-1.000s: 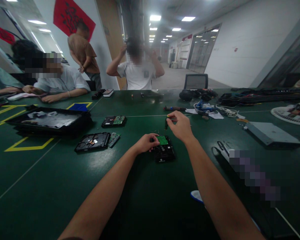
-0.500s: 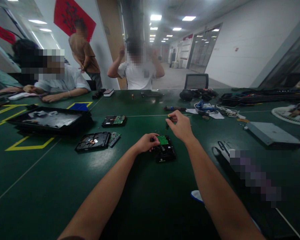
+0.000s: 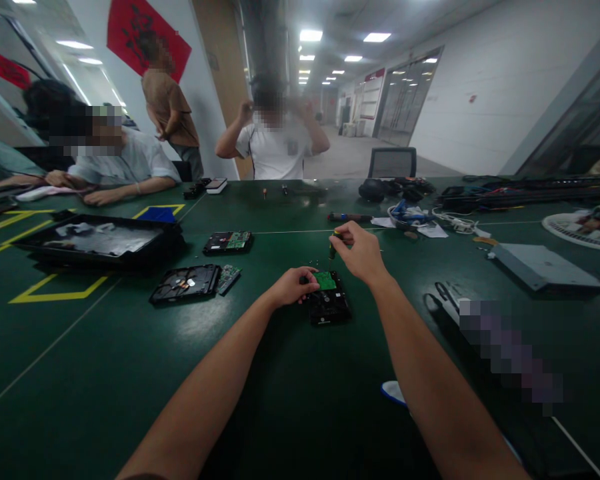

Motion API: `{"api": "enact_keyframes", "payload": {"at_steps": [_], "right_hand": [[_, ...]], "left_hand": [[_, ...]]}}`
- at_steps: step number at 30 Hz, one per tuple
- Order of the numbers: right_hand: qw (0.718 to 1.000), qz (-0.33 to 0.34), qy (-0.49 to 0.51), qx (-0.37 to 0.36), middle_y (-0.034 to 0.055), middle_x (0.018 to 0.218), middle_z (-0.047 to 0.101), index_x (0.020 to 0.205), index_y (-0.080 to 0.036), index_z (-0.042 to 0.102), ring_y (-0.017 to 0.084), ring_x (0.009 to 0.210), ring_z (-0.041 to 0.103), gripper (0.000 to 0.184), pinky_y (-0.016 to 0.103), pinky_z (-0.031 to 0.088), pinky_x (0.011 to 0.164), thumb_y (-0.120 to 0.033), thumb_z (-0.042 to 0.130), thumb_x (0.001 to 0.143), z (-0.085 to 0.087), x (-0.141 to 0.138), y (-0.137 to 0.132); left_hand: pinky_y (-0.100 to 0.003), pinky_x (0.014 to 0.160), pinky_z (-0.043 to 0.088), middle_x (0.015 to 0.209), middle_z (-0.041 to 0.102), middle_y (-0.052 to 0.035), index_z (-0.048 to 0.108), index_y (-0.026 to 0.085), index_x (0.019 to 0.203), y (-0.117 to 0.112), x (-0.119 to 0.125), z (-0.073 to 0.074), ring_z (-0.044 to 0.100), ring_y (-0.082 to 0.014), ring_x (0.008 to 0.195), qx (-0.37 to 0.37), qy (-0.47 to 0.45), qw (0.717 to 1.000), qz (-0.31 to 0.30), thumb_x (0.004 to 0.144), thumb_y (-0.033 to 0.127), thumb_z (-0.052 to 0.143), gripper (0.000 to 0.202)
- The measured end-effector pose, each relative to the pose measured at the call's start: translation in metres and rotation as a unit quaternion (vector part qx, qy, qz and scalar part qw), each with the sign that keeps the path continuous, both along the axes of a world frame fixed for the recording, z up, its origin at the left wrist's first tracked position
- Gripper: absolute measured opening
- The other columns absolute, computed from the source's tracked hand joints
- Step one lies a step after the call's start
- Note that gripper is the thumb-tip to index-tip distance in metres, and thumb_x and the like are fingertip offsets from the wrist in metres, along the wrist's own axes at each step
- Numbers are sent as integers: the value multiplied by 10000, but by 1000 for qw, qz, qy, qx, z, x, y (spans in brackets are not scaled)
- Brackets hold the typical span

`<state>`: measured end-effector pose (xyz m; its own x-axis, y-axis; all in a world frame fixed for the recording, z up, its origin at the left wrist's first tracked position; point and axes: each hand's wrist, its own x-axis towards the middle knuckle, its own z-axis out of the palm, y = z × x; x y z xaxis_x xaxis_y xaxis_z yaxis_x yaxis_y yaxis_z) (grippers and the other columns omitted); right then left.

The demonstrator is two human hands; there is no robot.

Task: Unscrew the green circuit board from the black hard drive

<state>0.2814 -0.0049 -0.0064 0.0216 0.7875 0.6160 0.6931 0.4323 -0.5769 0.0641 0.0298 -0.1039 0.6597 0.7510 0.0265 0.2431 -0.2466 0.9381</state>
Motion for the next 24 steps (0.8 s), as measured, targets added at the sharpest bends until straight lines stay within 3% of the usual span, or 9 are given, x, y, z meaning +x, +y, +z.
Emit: {"api": "enact_keyframes", "payload": {"at_steps": [4, 9, 16, 24], "right_hand": [[1000, -1, -25, 16, 78, 1031, 689, 1060, -228, 645, 231, 913, 684, 187, 421, 569, 851, -252, 639, 874, 1, 1, 0], [1000, -23, 9, 5, 73, 982, 707, 984, -221, 620, 233, 883, 691, 152, 415, 581, 819, -289, 673, 859, 0, 1, 1], [999, -17, -32, 32, 84, 1027, 670, 1025, -221, 641, 219, 885, 673, 148, 408, 571, 845, -250, 617, 882, 3, 0, -2], [1000, -16, 0, -3, 69, 977, 706, 977, -227, 609, 229, 881, 685, 136, 414, 571, 827, -316, 638, 878, 2, 0, -1]], "left_hand": [[-222, 443, 506, 1513, 466, -162, 644, 116, 865, 0, 0, 1, 569, -27, 531, 1, 8, 1000, -1, 863, 365, 728, 263], [-213, 441, 502, 1513, 469, -152, 638, 119, 866, -1, -1, 1, 571, -28, 538, 2, 6, 1000, -3, 863, 367, 727, 263], [-211, 454, 506, 1523, 460, -154, 653, 122, 872, -1, -1, 1, 567, -27, 547, -2, 15, 1000, 6, 863, 398, 729, 287], [-202, 439, 500, 1523, 464, -148, 645, 119, 867, 0, -1, 0, 562, -22, 531, -1, 10, 1000, 0, 861, 383, 729, 277]]}}
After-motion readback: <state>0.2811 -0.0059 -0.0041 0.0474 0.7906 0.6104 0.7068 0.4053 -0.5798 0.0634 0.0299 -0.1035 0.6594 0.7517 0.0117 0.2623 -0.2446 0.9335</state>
